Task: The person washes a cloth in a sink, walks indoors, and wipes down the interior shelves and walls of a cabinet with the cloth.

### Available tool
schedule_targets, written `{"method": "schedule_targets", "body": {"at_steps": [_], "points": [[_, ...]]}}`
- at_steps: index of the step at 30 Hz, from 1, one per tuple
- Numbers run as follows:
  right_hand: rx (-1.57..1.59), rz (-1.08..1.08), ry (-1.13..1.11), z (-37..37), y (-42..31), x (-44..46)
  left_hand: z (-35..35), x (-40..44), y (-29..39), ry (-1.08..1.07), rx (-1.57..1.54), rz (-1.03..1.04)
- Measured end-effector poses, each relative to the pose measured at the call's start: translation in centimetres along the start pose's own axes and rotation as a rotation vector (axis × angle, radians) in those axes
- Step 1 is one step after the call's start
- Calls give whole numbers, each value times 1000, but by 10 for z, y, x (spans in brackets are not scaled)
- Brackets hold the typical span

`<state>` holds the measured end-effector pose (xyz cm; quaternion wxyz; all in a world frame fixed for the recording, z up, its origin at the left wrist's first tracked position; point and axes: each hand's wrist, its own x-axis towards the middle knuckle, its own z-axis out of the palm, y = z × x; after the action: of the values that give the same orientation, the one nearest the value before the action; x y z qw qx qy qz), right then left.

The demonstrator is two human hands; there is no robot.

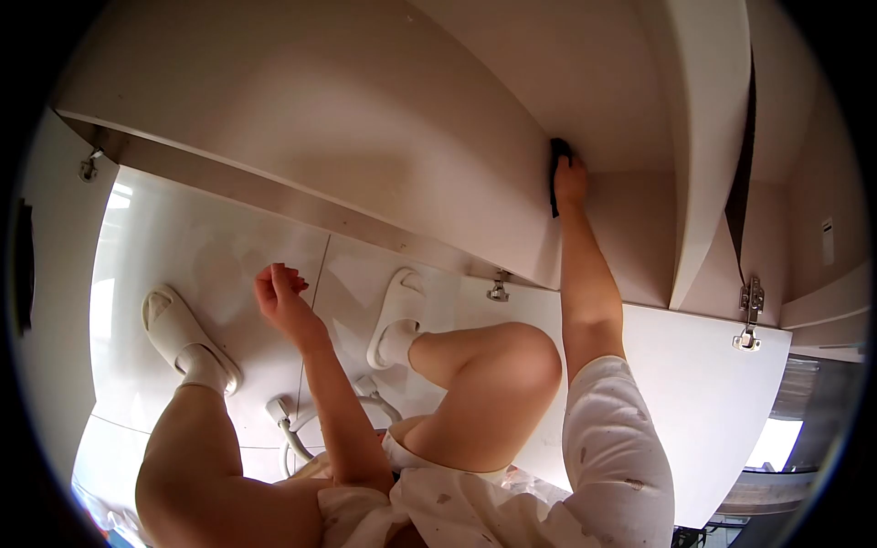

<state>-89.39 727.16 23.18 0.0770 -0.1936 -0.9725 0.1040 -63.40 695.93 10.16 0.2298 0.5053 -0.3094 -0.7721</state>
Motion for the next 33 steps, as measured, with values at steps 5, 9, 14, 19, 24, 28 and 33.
{"method": "schedule_targets", "body": {"at_steps": [5,9,14,19,24,28,33], "points": [[93,-553,122,26,-77,-20,17,-5,1,-81,-3,15],[169,-964,195,66,-188,-36,31,-8,22,-103,-10,27],[106,-1041,138,80,-271,-47,40,-2,56,-158,-14,227],[195,-685,93,49,-254,-48,28,-12,74,-245,-15,294],[914,-86,-175,-2,-175,-66,20,-36,67,-370,-33,248],[633,-236,-23,-47,-102,-88,13,-55,57,-463,7,315],[-272,-379,65,-52,-52,-115,15,-76,56,-586,56,338]]}}
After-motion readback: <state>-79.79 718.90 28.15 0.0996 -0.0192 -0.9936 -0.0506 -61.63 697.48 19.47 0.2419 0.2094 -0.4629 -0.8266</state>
